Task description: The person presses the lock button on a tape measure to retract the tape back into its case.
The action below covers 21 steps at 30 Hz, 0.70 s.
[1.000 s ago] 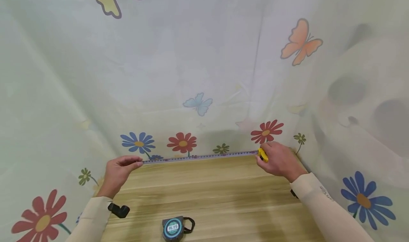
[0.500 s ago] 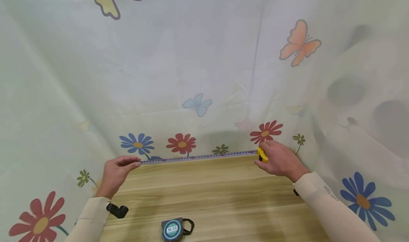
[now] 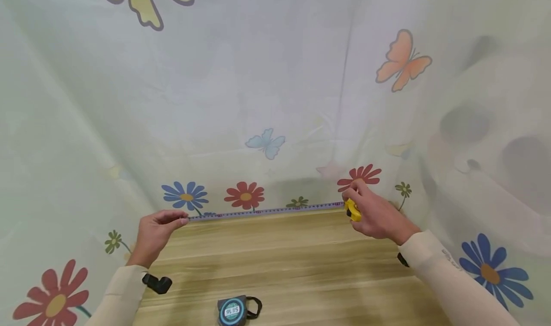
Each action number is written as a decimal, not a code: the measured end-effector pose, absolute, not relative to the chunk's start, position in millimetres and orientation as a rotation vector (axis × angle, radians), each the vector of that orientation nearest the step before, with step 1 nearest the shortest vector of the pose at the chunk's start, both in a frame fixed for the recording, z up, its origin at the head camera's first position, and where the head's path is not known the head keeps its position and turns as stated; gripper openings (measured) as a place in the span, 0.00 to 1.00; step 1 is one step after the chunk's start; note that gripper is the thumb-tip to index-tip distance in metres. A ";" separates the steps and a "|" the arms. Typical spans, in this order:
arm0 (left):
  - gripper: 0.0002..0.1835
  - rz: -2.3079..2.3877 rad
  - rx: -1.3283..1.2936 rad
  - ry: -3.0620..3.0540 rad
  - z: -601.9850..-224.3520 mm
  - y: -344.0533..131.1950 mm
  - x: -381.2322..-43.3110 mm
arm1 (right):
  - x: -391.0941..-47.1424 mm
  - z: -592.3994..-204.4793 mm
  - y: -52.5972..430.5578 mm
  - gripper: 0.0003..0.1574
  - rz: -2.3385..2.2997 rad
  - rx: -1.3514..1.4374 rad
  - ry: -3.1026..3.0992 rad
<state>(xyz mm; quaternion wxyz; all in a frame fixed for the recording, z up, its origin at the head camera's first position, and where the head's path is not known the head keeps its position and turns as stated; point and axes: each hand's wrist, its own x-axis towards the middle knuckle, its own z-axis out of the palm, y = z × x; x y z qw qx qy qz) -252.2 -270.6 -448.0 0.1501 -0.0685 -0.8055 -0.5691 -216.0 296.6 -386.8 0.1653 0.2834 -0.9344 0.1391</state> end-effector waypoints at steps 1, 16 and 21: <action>0.16 -1.633 -0.192 -2.314 -448.4 -270.7 -252.2 | -215.7 -387.1 296.0 0.35 0.397 0.809 -2.648; 0.16 -1.602 -0.151 -2.337 -450.5 -269.2 -254.5 | -215.8 -391.2 289.9 0.28 0.296 0.917 -2.382; 0.15 -1.614 -0.164 -2.338 -448.4 -265.9 -256.0 | -216.3 -388.4 286.4 0.30 0.313 0.952 -2.328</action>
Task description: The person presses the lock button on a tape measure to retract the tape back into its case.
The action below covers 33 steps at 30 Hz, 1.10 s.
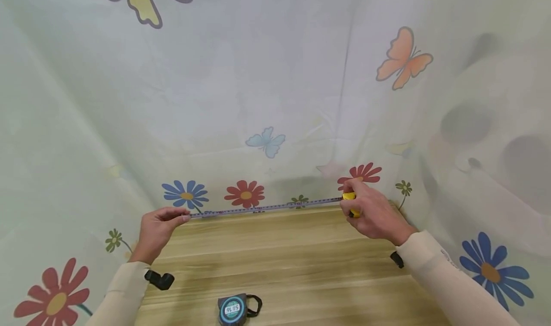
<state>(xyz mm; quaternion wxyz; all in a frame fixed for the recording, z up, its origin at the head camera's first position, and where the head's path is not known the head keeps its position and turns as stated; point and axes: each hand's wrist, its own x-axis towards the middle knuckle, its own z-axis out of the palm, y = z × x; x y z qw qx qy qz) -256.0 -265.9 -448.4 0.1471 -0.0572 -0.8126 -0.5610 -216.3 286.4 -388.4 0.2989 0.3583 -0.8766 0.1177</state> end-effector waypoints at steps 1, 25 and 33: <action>0.15 -1.618 -0.163 -2.336 -447.9 -265.5 -256.1 | -216.2 -388.0 286.0 0.29 0.316 0.952 -2.332; 0.16 -1.573 -0.172 -2.356 -437.2 -261.4 -256.5 | -211.0 -380.1 285.5 0.27 0.370 0.550 -2.797; 0.16 -1.573 -0.212 -2.331 -431.6 -262.6 -252.5 | -210.7 -380.9 284.0 0.24 0.388 0.528 -2.788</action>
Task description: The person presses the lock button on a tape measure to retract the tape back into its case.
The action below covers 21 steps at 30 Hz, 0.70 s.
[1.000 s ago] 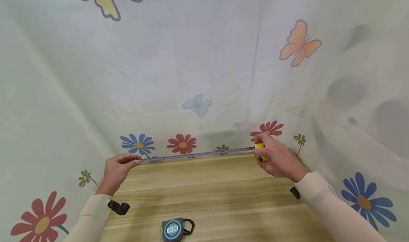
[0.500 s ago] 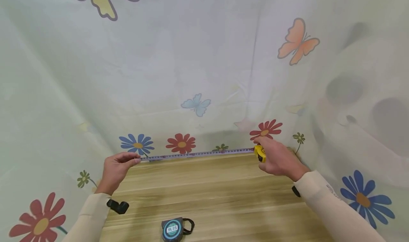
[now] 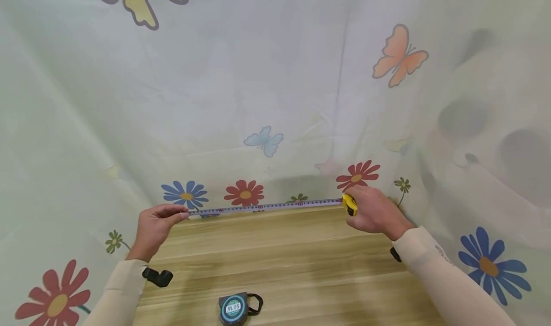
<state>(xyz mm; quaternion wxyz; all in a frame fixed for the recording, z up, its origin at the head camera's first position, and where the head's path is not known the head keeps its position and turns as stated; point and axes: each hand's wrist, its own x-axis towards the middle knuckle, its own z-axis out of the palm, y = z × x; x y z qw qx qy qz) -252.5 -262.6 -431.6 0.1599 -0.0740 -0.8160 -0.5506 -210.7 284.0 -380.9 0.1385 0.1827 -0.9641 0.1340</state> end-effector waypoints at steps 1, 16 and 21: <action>0.16 -1.579 -0.210 -2.329 -431.5 -262.7 -251.9 | -211.0 -381.4 283.9 0.24 0.387 0.529 -2.786; 0.16 -1.659 -0.204 -2.272 -435.1 -262.0 -252.2 | -214.8 -383.7 284.4 0.24 0.366 0.568 -2.749; 0.16 -1.653 -0.204 -2.282 -436.8 -264.5 -252.9 | -215.3 -382.9 284.7 0.22 0.378 0.587 -2.748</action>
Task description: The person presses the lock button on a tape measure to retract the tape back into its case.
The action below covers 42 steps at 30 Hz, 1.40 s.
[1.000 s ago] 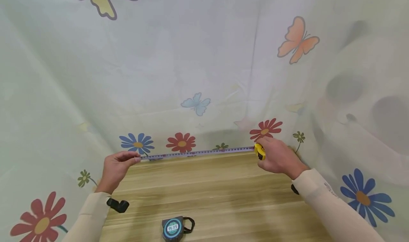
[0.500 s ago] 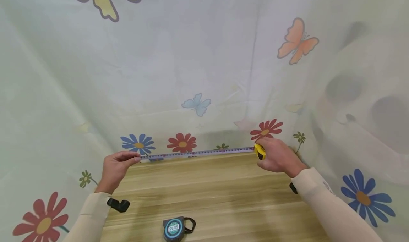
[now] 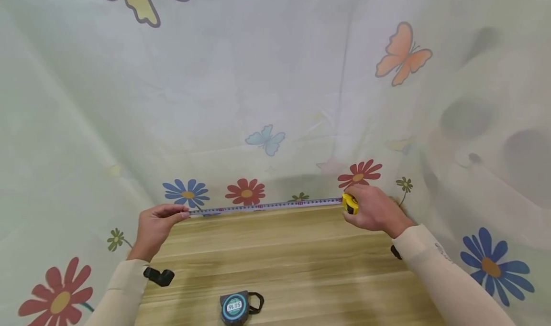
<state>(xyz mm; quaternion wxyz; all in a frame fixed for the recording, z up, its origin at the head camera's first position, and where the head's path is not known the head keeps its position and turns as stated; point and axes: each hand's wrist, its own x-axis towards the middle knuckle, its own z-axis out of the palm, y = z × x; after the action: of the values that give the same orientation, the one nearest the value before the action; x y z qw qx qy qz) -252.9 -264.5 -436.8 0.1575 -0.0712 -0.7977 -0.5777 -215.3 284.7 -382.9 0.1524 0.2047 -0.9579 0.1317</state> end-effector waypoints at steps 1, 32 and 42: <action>0.16 -1.651 -0.204 -2.285 -437.2 -264.7 -252.9 | -215.1 -382.7 284.9 0.22 0.381 0.587 -2.750; 0.18 -1.673 -0.234 -2.276 -438.5 -259.8 -252.1 | -214.8 -381.4 282.5 0.19 0.394 0.604 -2.755; 0.17 -1.675 -0.246 -2.250 -437.1 -261.3 -252.5 | -219.5 -379.3 282.2 0.16 0.397 0.627 -2.736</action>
<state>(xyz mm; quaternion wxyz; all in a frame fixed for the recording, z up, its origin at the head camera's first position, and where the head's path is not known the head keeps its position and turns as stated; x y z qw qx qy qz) -252.5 -261.3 -437.1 0.1623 -0.0861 -0.7884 -0.5871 -219.5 282.2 -379.3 0.1526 0.2184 -0.9539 0.1384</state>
